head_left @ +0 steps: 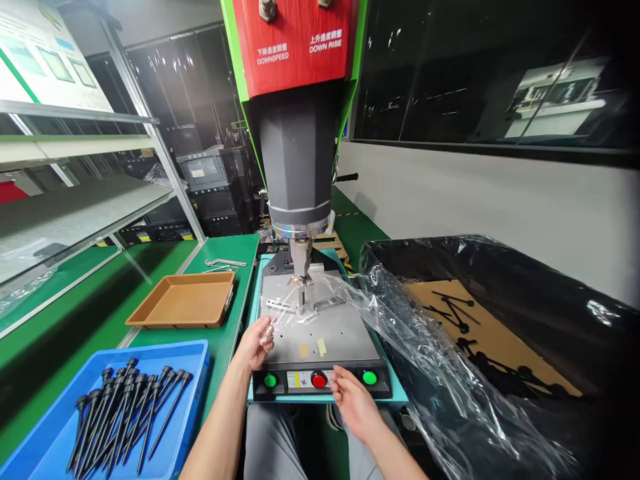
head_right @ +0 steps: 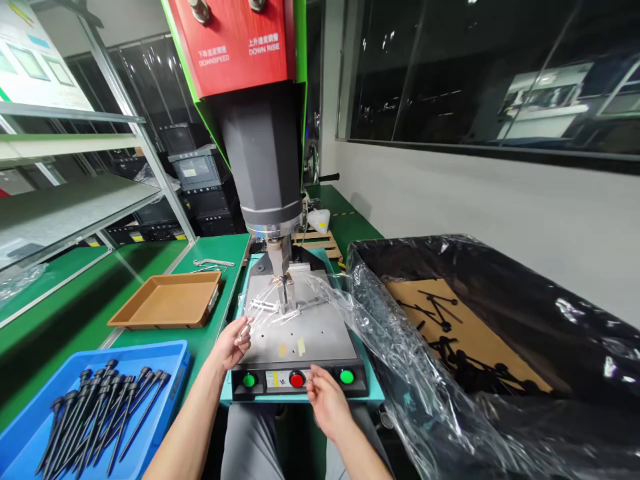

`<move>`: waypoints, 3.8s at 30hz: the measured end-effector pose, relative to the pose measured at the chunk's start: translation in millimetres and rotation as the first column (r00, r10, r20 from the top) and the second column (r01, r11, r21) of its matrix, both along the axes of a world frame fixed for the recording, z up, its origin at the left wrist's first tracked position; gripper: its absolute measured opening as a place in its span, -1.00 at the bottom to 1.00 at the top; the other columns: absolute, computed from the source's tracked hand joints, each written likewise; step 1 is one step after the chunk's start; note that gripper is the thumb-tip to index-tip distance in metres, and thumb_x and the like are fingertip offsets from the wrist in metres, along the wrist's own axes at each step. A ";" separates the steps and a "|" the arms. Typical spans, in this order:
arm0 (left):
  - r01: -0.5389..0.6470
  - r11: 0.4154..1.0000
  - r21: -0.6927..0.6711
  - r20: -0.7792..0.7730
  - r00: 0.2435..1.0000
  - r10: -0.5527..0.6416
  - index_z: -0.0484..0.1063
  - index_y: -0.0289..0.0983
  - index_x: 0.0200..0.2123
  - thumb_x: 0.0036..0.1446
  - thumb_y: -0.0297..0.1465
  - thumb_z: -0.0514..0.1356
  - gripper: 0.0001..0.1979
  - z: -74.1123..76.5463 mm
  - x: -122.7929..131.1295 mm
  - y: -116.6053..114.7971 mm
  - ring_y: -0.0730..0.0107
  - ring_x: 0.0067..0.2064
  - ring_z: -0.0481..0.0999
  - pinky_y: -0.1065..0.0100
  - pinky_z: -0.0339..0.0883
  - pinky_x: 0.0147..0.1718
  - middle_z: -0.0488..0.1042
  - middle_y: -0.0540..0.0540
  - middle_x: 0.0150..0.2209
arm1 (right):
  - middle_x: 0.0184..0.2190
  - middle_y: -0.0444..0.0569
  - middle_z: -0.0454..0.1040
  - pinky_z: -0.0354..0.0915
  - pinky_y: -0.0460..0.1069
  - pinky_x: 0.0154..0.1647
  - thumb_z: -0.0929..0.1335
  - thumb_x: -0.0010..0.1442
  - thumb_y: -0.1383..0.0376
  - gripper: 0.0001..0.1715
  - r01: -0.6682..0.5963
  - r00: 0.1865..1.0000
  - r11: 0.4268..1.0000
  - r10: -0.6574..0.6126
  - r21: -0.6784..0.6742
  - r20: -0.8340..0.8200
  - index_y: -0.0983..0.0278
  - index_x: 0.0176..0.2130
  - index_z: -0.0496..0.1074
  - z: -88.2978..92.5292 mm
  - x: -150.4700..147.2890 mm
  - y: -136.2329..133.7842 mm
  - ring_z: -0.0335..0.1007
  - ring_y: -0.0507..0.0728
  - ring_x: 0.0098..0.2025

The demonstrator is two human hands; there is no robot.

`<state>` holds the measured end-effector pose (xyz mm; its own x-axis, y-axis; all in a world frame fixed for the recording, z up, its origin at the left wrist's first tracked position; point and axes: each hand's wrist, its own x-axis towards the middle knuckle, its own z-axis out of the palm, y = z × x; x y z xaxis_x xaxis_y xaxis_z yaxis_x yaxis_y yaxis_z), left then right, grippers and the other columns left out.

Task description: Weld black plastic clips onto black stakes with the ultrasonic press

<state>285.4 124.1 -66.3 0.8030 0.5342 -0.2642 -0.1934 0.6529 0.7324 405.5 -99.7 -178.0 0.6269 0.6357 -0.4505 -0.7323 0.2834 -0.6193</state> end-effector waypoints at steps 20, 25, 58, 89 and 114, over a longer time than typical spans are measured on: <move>-0.041 0.996 0.076 0.071 0.997 0.035 0.46 -0.36 -0.18 -0.02 -0.23 0.36 -0.61 32.9 20.8 -34.5 0.74 -0.70 0.07 0.59 -0.09 -0.66 0.22 0.16 -0.68 | -0.08 0.18 0.40 0.21 0.18 0.10 0.26 0.18 0.15 -0.65 0.420 -0.014 0.900 0.134 -0.116 0.991 0.29 -0.17 0.50 112.1 107.0 172.5 0.30 0.28 0.01; -0.063 0.994 0.093 0.076 0.996 0.056 0.47 -0.37 -0.17 -0.03 -0.23 0.37 -0.59 35.4 25.8 -31.7 0.73 -0.69 0.05 0.59 -0.10 -0.66 0.18 0.17 -0.68 | -0.12 0.19 0.44 0.20 0.19 0.05 0.23 0.19 0.16 -0.65 0.410 -0.048 0.907 0.124 -0.093 0.991 0.31 -0.18 0.45 123.9 107.7 170.2 0.30 0.30 -0.02; -0.058 0.609 0.791 -0.138 0.953 0.270 0.56 -0.17 -0.14 0.02 -0.38 0.31 -0.72 15.0 -56.8 -142.8 0.10 -0.04 0.43 0.16 0.24 0.02 0.51 -0.20 -0.09 | -0.22 0.03 0.50 0.39 0.02 -0.22 0.42 0.14 0.08 -0.64 -0.271 0.485 0.962 0.124 0.014 0.865 0.22 -0.12 0.43 119.5 -38.1 5.4 0.44 0.15 -0.22; -0.030 0.586 0.809 -0.185 0.935 0.303 0.54 -0.25 -0.28 0.17 -0.29 0.16 -0.80 5.7 -83.2 -151.2 0.35 -0.36 0.40 0.39 0.26 -0.32 0.49 -0.05 -0.39 | -0.46 -0.12 0.44 0.30 -0.03 -0.39 0.44 0.02 0.24 -0.76 -0.290 0.389 0.945 0.260 -0.150 0.884 0.25 -0.27 0.40 126.2 -70.6 31.9 0.33 0.06 -0.45; 0.629 0.569 0.529 -0.694 -0.065 0.717 0.57 -0.28 -0.23 0.03 -0.43 0.25 -0.81 55.4 -242.0 0.7 0.09 -0.09 0.55 0.24 0.38 -0.13 0.59 -0.24 -0.18 | -0.41 -0.09 0.46 0.39 -0.01 -0.29 0.50 0.00 0.12 -0.35 -0.426 0.548 0.903 0.301 -0.050 0.780 0.22 0.02 0.27 101.7 -56.2 16.8 0.42 0.09 -0.34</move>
<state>43.4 124.7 -10.9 0.0788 0.9862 -0.1453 0.9906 -0.0612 0.1221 349.3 -82.9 -76.3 0.3967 0.9007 0.1770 -0.0761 0.2245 -0.9715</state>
